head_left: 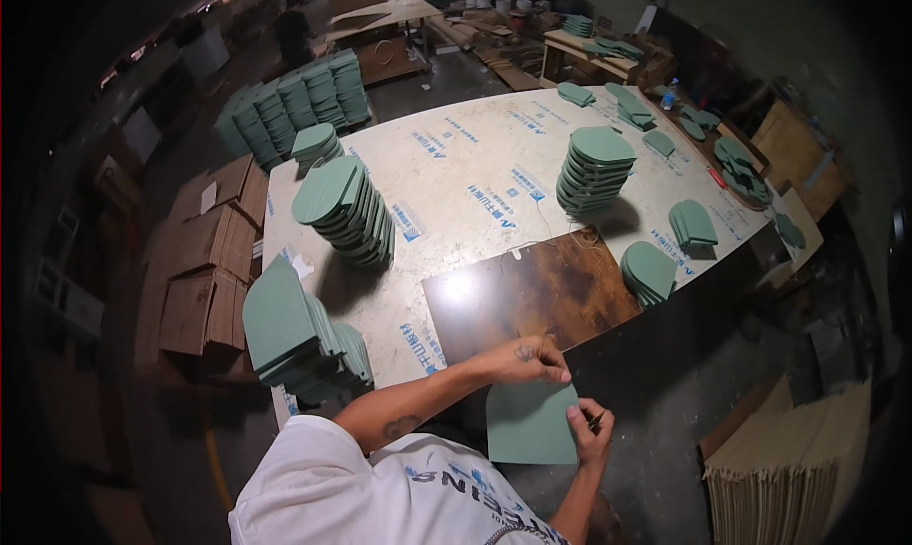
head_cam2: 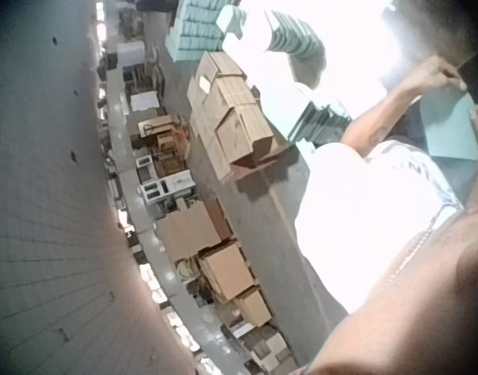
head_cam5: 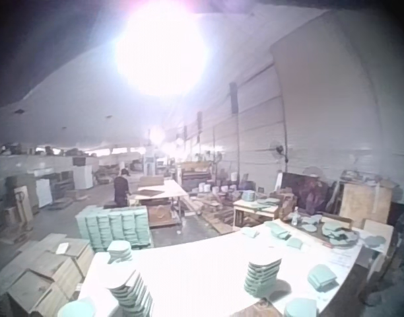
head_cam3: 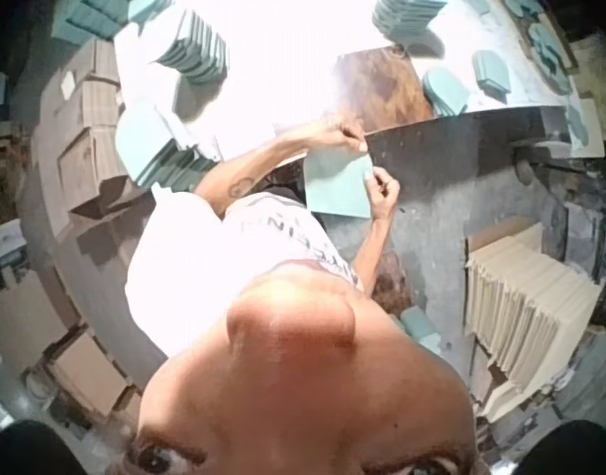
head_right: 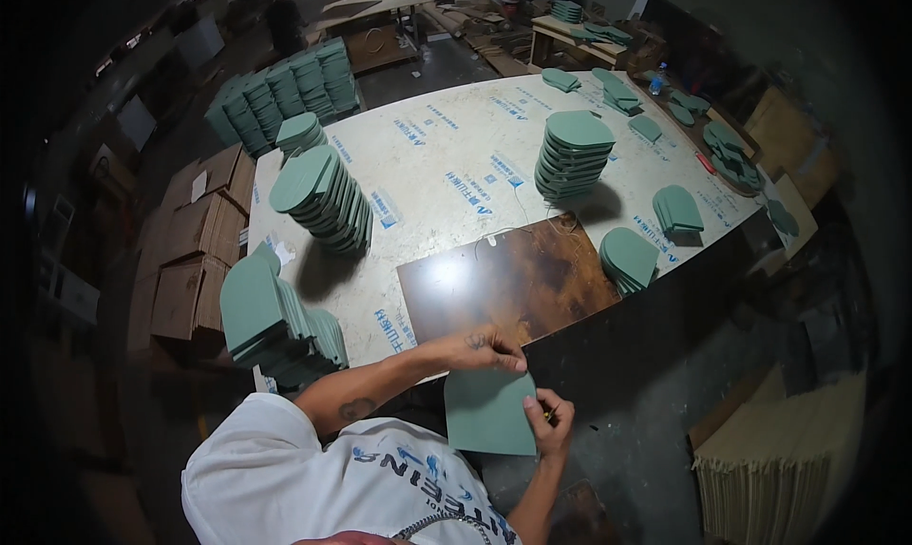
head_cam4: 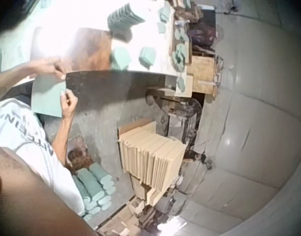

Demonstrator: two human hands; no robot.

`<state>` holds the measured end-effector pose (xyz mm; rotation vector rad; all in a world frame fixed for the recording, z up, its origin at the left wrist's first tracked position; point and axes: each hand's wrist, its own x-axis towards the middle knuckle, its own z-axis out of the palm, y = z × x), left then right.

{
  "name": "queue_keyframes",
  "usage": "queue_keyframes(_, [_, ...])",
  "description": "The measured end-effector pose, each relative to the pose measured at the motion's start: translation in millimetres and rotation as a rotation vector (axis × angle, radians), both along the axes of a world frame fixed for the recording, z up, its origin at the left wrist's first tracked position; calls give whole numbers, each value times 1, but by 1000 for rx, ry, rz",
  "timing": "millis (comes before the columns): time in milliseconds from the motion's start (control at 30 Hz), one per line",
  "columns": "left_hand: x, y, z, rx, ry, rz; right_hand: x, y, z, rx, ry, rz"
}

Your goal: Trimming the edges of green foam furniture inserts using a utility knife.

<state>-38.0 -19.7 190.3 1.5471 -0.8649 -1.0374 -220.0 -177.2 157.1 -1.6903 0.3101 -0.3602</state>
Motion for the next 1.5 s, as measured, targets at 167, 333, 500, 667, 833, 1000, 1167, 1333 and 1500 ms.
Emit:
queue_keyframes(167, [-11,19,19,22,24,309,3,-14,18,72,-4,41])
queue_keyframes(333, [-26,54,33,-40,223,584,18,-15,32,-7,-171,17])
queue_keyframes(500, [-50,70,56,-257,409,743,24,3,65,102,-182,28])
queue_keyframes(667, [-80,86,71,-244,313,909,19,20,74,116,-252,-134])
queue_keyframes(833, [-102,115,73,-172,282,907,33,52,90,166,-278,-310])
queue_keyframes(1000, [-106,149,94,-249,340,981,54,82,102,124,-298,-265])
queue_keyframes(1167, [-99,211,100,-252,416,905,92,135,125,194,-308,-300])
queue_keyframes(1333, [-88,273,108,-253,337,840,108,166,121,28,-237,-216])
queue_keyframes(1500, [-63,302,94,-631,274,829,121,203,144,346,-160,-30])
